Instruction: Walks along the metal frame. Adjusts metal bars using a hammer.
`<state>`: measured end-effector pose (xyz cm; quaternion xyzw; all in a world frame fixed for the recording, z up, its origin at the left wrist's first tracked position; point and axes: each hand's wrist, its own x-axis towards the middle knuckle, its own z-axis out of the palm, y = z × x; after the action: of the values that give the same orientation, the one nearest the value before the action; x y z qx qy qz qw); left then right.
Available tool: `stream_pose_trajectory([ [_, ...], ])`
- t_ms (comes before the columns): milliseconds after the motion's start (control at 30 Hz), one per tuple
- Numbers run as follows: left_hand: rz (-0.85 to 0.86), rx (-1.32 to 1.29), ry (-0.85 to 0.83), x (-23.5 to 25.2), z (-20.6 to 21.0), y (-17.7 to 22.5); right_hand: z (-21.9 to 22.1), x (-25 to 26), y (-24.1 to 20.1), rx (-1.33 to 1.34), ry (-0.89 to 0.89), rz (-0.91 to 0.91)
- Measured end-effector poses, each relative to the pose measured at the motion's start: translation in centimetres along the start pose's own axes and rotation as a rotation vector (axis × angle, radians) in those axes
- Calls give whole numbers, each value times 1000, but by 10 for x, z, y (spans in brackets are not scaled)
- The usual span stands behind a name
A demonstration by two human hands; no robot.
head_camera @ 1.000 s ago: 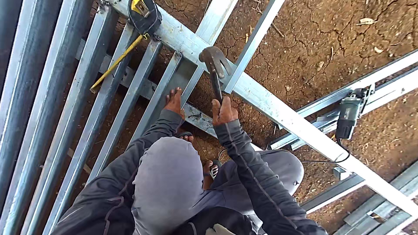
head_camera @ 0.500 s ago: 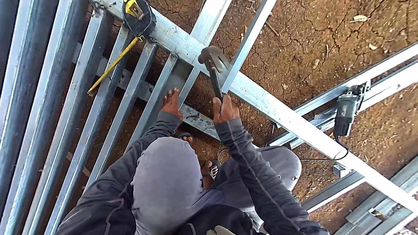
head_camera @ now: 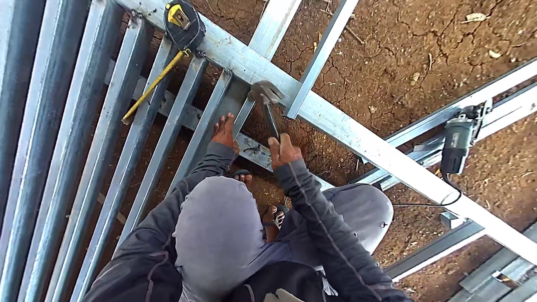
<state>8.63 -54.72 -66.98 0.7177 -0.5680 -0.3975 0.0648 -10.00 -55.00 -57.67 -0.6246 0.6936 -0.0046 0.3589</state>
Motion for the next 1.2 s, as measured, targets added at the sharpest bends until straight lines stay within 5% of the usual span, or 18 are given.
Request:
stream_pose_trajectory([
  [67,22,11,9,-1,2,-1,9,-31,15,241,-129,68],
  [200,-19,48,-15,-3,-1,3,8,-53,27,1021,-464,552],
  [300,11,92,17,-8,0,-3,16,-44,28,1575,-415,750],
  [400,5,112,-31,-15,-4,-2,28,-36,29,2014,-285,675],
  [467,-18,147,-99,-20,-11,4,30,-27,18,2130,-166,672],
  [567,45,79,29,-14,6,-10,35,-7,-1,2223,-97,630],
  [733,60,68,76,-13,9,-12,37,13,-22,2071,-516,526],
  [967,127,106,97,-13,10,-21,22,4,-41,2130,-264,703],
  [1033,162,79,153,-13,14,-24,8,4,-50,1983,-310,793],
  [1067,143,92,128,-14,11,-21,12,6,-34,1974,-448,710],
  [1133,7,255,-197,-14,-20,1,19,10,-12,2028,-590,573],
  [1200,145,89,124,-16,6,-20,20,10,-16,2190,-464,643],
])
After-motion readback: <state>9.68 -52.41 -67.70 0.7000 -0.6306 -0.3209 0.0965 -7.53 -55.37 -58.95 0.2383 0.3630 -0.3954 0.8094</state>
